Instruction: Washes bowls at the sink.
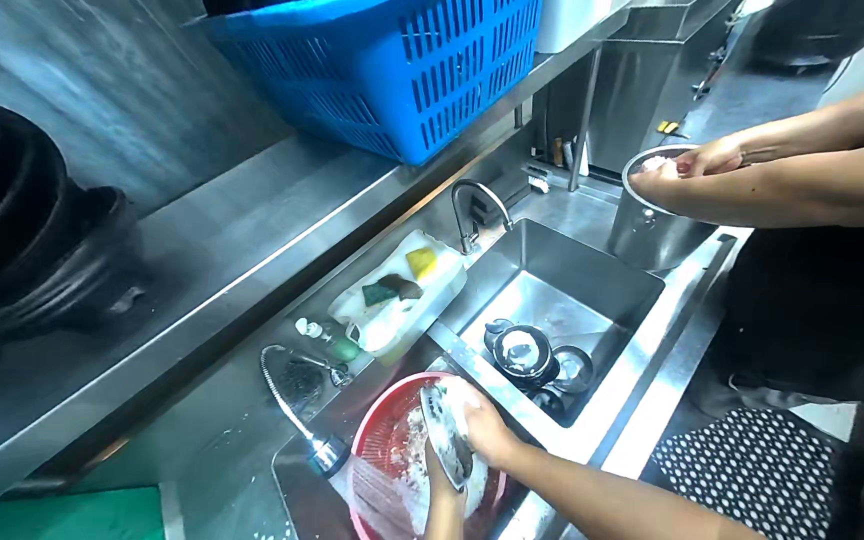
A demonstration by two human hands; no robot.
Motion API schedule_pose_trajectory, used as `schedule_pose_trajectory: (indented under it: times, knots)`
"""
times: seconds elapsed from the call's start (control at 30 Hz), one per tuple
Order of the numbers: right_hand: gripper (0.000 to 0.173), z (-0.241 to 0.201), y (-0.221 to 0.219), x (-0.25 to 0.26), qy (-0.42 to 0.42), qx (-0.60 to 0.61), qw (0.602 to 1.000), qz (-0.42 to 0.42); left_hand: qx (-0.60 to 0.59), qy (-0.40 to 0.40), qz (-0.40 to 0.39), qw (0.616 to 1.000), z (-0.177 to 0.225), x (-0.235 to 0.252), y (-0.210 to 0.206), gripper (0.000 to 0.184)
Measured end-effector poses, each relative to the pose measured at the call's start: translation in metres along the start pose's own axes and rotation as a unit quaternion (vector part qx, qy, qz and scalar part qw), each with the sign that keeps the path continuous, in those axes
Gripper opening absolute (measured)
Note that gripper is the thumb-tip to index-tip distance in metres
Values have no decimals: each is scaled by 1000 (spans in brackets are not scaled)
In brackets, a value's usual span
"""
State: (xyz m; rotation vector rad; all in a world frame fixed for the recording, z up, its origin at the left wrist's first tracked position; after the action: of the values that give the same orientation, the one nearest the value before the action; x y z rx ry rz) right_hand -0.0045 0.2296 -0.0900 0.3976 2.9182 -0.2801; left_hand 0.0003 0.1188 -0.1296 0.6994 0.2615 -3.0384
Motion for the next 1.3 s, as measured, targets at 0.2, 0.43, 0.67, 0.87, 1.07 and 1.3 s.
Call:
schedule_pose_trajectory:
  times: [0.2, 0.43, 0.67, 0.87, 1.07, 1.3]
  knots:
    - [59, 1, 17, -15, -116, -99, 980, -128, 422, 8, 153, 893, -6, 59, 24, 54]
    - [47, -12, 140, 43, -108, -435, 894, -13, 356, 52, -41, 932, -11, 33, 48, 45]
    - [46, 38, 211, 50, -178, -619, 765, 17, 351, 81, 126, 924, -9, -46, 210, 26]
    - [51, 144, 203, 74, -269, -640, 713, -99, 460, 79, 446, 764, 11, -132, 339, 35]
    - [45, 158, 195, 73, -268, -580, 749, -179, 312, 207, 573, 729, -25, -206, 406, 59]
    - [49, 134, 206, 71, -237, -507, 817, -143, -19, 95, 497, 862, -78, -184, 367, 70]
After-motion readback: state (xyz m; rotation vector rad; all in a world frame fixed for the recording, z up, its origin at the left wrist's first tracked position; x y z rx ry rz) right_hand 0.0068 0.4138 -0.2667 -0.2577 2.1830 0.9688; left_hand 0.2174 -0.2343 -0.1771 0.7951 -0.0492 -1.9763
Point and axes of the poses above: each hand's wrist, its own x-axis towards the middle knuckle, its own y-axis out of the back of the hand, z = x × y, the point moved 2 cm from there along x, towards the middle knuckle, and after that the axes turned 3 degrees about x, right-handed, at the moved point
